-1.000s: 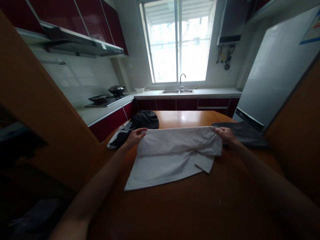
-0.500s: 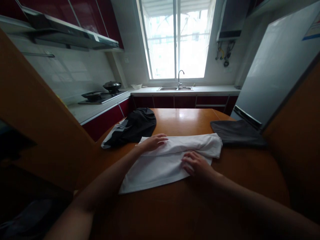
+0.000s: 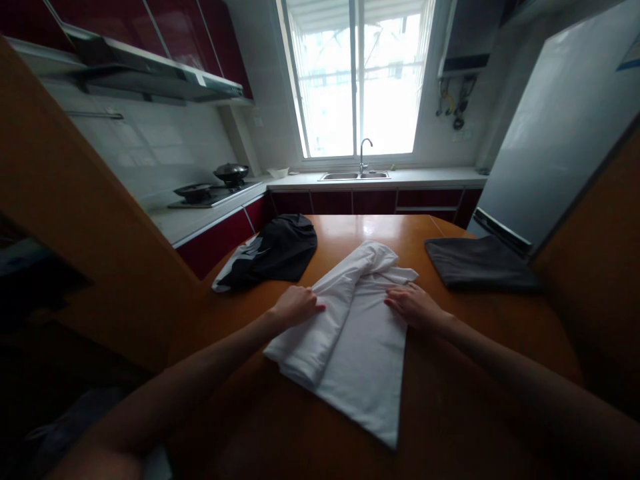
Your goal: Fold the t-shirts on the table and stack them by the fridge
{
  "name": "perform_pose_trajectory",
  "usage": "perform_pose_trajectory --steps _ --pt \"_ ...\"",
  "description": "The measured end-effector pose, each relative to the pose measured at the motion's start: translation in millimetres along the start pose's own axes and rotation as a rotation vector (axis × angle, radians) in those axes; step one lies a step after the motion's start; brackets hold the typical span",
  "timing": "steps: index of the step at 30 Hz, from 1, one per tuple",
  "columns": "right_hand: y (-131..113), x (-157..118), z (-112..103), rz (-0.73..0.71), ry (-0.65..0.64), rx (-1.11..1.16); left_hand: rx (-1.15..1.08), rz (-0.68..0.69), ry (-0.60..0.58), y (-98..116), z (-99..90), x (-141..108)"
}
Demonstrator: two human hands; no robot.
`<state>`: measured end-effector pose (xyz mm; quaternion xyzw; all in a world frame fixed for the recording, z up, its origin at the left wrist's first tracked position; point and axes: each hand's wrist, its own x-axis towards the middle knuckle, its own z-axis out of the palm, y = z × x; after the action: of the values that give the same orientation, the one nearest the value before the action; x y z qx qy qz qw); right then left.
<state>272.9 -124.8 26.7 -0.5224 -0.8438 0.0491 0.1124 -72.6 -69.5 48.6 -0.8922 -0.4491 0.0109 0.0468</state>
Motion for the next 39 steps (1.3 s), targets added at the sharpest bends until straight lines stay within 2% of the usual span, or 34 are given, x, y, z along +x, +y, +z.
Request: perform_pose_trajectory --steps 3,5,6,8,10,11,13,16,20,23,27,33,36,39 --pt "10.7 31.7 -4.6 0.103 -0.042 -0.056 -0.076 0.059 -0.050 4.9 2.2 -8.7" --pt "8.9 49.9 -6.1 0.155 -0.082 -0.076 -0.191 0.089 -0.082 -3.2 1.1 -3.2" --pt "4.9 56.9 -5.2 0.189 -0.077 -0.084 -0.242 0.075 -0.061 -11.2 0.2 2.8" --pt "-9.1 65.7 0.9 0.264 -0.003 -0.079 -0.292 -0.010 0.068 -34.8 -0.6 19.5" --pt "-28.1 67.8 12.6 0.328 0.085 -0.029 -0.250 -0.136 0.235 -65.8 2.4 39.1" --pt "-37.8 67.0 19.8 0.356 0.090 0.012 -0.214 -0.195 0.278 -82.7 5.8 48.7" --pt "-54.1 63.5 34.6 0.411 0.032 0.084 -0.149 -0.315 0.274 -117.0 15.9 65.5" --pt "-64.7 57.8 52.3 0.445 -0.032 0.112 -0.170 -0.509 0.182 -164.9 35.0 81.8" --pt "-58.2 56.5 60.0 0.388 -0.026 0.100 -0.293 -0.683 0.176 -216.1 55.2 89.1" --pt "-48.1 61.5 57.3 0.315 -0.047 0.095 -0.314 -0.739 0.177 -240.1 61.9 89.6" --pt "-32.5 73.8 53.2 0.177 -0.071 0.093 -0.331 -0.830 0.149 -252.0 61.8 89.7" --pt "-1.9 98.1 42.8 -0.104 -0.107 0.138 -0.345 -0.909 0.159 -246.7 51.1 86.6" --pt "13.6 112.1 32.5 -0.277 -0.142 0.200 -0.328 -0.891 0.213 -237.1 41.7 85.4" --pt "19.9 122.5 23.9 -0.334 -0.115 0.235 -0.279 -0.787 0.331 -219.4 31.2 93.4"
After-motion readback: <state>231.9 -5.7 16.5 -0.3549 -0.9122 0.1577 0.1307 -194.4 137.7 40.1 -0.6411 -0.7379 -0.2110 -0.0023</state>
